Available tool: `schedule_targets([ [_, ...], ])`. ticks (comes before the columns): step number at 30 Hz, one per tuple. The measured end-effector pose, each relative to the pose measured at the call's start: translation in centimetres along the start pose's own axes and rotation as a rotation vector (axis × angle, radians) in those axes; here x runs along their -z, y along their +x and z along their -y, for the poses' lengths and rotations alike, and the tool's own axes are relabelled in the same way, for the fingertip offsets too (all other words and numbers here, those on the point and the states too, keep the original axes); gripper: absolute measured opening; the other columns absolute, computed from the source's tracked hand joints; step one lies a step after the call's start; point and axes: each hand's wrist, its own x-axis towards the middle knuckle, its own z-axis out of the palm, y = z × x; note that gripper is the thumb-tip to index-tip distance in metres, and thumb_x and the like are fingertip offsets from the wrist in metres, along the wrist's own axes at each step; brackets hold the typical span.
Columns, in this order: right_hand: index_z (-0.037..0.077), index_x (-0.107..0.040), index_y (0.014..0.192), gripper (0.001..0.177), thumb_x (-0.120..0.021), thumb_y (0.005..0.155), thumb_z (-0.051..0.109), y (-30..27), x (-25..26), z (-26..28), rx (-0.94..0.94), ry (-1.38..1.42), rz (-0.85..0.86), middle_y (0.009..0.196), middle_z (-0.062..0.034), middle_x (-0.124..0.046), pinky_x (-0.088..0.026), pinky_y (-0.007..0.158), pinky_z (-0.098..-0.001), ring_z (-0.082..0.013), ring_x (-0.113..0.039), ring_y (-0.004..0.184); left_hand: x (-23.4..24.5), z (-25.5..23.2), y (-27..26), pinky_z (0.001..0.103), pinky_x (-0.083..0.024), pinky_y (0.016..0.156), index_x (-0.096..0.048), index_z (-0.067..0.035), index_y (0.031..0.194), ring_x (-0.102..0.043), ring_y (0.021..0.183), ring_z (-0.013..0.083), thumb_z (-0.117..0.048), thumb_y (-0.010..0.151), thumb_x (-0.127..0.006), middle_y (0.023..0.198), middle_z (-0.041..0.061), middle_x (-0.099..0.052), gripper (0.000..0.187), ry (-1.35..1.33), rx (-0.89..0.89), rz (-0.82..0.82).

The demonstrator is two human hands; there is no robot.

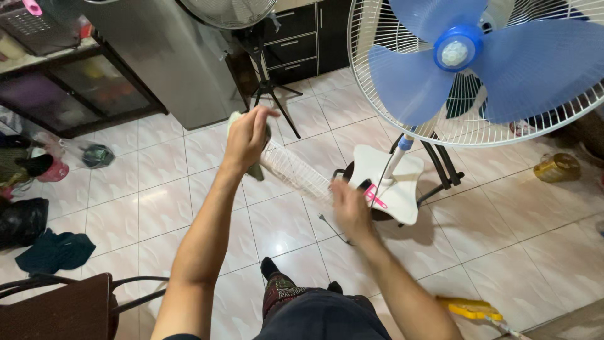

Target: The person wipes the front grill of a standing electric fan with a cloth, then uses a screwdriver to loosen screws on the fan's neck and head. The person does not fully disassemble or reassemble the fan within the clip.

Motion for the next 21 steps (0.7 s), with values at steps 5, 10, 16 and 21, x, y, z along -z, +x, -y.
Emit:
schedule_targets([
  [5,0.004,-0.066,0.113,0.021,-0.058,0.102,0.019,-3.8,-1.2,-2.8,-0.015,0.284,0.484,0.104,-0.0133,-0.068,-0.054,0.086,-0.0379,-0.0268,-0.067,0.097,2.0,-0.5,-3.4,0.038,-0.049,0.069,-0.074,-0.005,0.099,-0.057,0.067,0.0251,-0.018,0.11,-0.042,0.072,0.008,-0.062,0.036,-0.11,-0.412,0.114],
  [10,0.005,-0.058,0.127,0.052,-0.075,0.086,0.031,1.5,-2.7,-12.8,0.166,-0.32,-0.181,0.121,-0.0205,-0.064,-0.05,0.093,-0.0452,-0.0356,-0.061,0.11,2.7,-0.2,-6.4,0.039,-0.045,0.066,-0.073,0.0,0.089,-0.048,0.06,0.0233,-0.013,0.103,-0.041,0.064,0.007,-0.051,0.037,-0.236,-0.559,0.08],
  [16,0.018,-0.049,0.138,0.051,-0.048,0.095,0.045,-0.8,-2.9,-22.4,-1.162,0.964,0.617,0.122,-0.0206,-0.07,-0.063,0.082,-0.0456,-0.036,-0.076,0.094,2.4,2.7,-9.4,0.034,-0.04,0.062,-0.072,-0.001,0.091,-0.045,0.061,0.0174,-0.021,0.108,-0.039,0.066,0.004,-0.052,0.042,-0.374,-0.369,-0.02],
  [21,0.015,-0.047,0.147,0.044,-0.047,0.105,0.026,-2.5,-3.5,-24.4,-0.953,0.944,0.5,0.118,-0.0266,-0.071,-0.063,0.081,-0.0471,-0.0356,-0.073,0.095,4.9,6.5,-7.7,0.026,-0.03,0.054,-0.073,-0.001,0.115,-0.036,0.059,0.0075,-0.032,0.113,-0.039,0.064,-0.003,-0.04,0.046,-0.406,0.282,0.137],
])
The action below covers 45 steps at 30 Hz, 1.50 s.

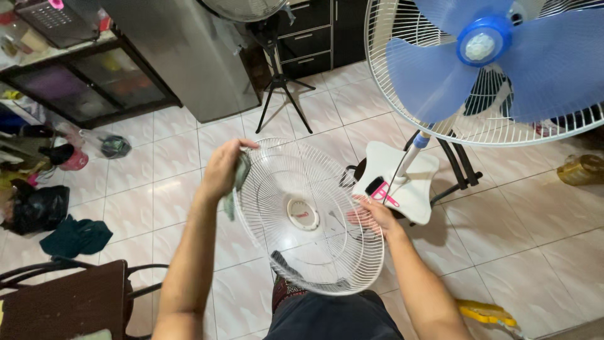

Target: The person wipes the front grill of a standing electric fan with a cloth, then uses a screwdriver to loosen screws on the fan's neck and head. The person does not fully disassemble or reassemble the fan within the clip.

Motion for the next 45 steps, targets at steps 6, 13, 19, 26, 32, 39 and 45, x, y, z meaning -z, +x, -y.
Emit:
schedule_targets([
  [6,0.018,-0.048,0.147,0.044,-0.046,0.104,0.021,-0.7,-2.0,3.6,0.144,-0.103,-0.207,0.106,-0.0255,-0.072,-0.063,0.075,-0.0444,-0.0338,-0.075,0.09,1.5,-1.9,3.0,0.033,-0.053,0.064,-0.044,-0.013,0.144,-0.058,0.073,0.0141,-0.012,0.099,-0.055,0.099,0.006,-0.055,0.046,-0.333,0.058,-0.446],
  [13,0.016,-0.054,0.145,0.041,-0.047,0.105,0.021,-3.6,-8.2,5.5,0.315,-0.108,-0.228,0.1,-0.0198,-0.073,-0.063,0.072,-0.0407,-0.03,-0.075,0.085,-9.6,2.9,4.1,0.05,-0.028,0.126,-0.039,-0.005,0.151,-0.037,0.148,0.0397,0.01,0.078,-0.054,0.152,0.021,-0.042,0.076,0.482,-0.411,-0.154],
  [19,0.014,-0.055,0.145,0.04,-0.05,0.106,0.018,-5.9,-9.0,7.4,0.389,-0.04,-0.254,0.101,-0.016,-0.072,-0.064,0.072,-0.0417,-0.027,-0.073,0.086,-17.9,7.9,-1.3,0.051,-0.025,0.133,-0.035,-0.015,0.163,-0.034,0.157,0.0312,-0.009,0.096,-0.049,0.17,0.013,-0.035,0.069,0.582,-0.451,0.595],
  [26,0.016,-0.053,0.144,0.039,-0.047,0.105,0.015,-6.9,-7.6,8.4,0.414,0.071,-0.299,0.098,-0.0215,-0.071,-0.065,0.074,-0.0437,-0.031,-0.075,0.084,-13.5,5.6,0.6,0.064,-0.001,0.123,-0.03,-0.03,0.159,-0.016,0.156,0.0323,-0.035,0.092,-0.063,0.168,0.01,-0.024,0.074,1.028,-0.668,0.849],
  [32,0.017,-0.054,0.144,0.04,-0.046,0.105,0.014,-7.3,-7.3,7.6,0.42,0.096,-0.386,0.098,-0.0201,-0.071,-0.064,0.074,-0.0435,-0.0308,-0.074,0.084,-10.1,7.5,6.5,0.06,0.005,0.124,-0.039,-0.011,0.16,-0.011,0.156,0.0433,-0.037,0.108,-0.054,0.166,0.028,-0.021,0.06,1.147,-0.327,-0.071],
  [39,0.007,-0.06,0.139,0.033,-0.051,0.107,0.005,-5.5,-7.5,5.2,0.602,0.145,-0.307,0.106,-0.0144,-0.069,-0.062,0.074,-0.0411,-0.0228,-0.07,0.086,-25.3,8.2,5.1,0.055,-0.012,0.136,-0.041,-0.007,0.158,-0.019,0.161,0.0443,-0.011,0.092,-0.056,0.168,0.026,-0.027,0.068,0.868,-0.306,-0.089],
  [45,0.002,-0.063,0.139,0.038,-0.051,0.103,-0.001,-6.4,-4.3,5.0,0.692,0.158,-0.357,0.123,-0.0115,-0.072,-0.061,0.086,-0.0351,-0.0172,-0.072,0.101,-23.7,7.1,1.4,0.053,-0.01,0.13,-0.023,-0.014,0.164,-0.017,0.158,0.0343,-0.022,0.097,-0.056,0.169,0.02,-0.021,0.076,0.84,-0.677,0.659],
])
